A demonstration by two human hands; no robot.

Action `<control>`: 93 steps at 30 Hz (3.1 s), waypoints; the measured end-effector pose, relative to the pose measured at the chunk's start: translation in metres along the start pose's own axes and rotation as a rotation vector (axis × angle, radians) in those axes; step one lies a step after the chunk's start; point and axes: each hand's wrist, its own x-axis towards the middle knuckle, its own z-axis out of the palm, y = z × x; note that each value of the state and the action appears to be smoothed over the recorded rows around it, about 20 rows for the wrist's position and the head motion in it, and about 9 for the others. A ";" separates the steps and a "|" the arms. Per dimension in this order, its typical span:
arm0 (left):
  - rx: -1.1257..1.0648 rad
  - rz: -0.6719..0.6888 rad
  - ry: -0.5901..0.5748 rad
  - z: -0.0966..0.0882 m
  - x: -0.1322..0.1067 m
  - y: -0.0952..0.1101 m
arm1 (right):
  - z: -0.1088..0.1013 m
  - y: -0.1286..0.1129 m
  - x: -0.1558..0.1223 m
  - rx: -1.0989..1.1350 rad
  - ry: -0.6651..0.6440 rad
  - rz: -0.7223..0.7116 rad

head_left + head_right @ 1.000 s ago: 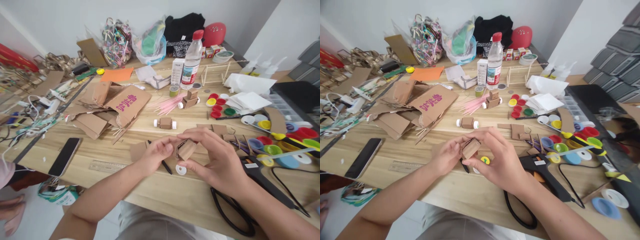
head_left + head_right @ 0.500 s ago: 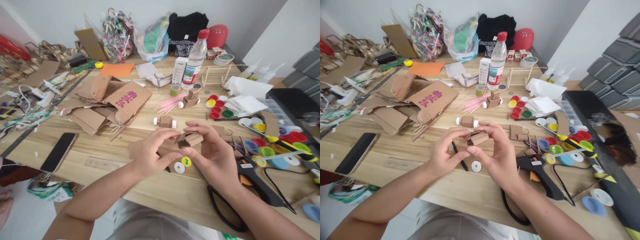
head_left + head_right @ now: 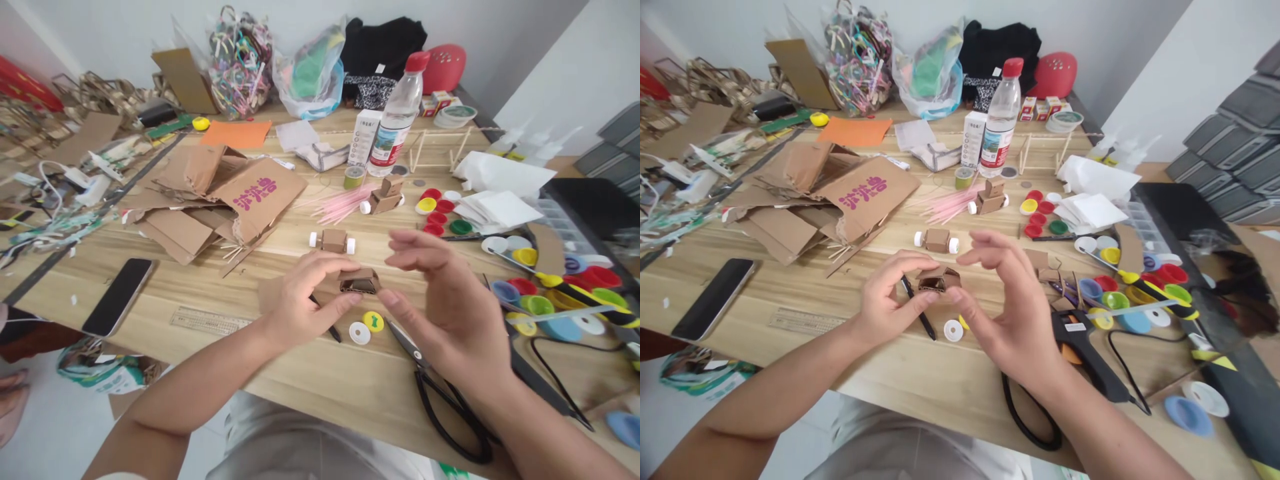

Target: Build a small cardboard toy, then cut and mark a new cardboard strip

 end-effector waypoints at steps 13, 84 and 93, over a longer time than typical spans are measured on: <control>-0.056 -0.105 -0.171 -0.002 0.003 0.003 | -0.031 0.006 0.011 -0.517 -0.194 -0.463; 0.293 -0.098 -0.409 0.009 -0.010 -0.021 | -0.031 0.032 0.013 -0.585 -0.442 -0.457; 0.306 -0.079 -0.406 0.009 -0.009 -0.021 | -0.023 0.033 0.012 -0.593 -0.486 -0.396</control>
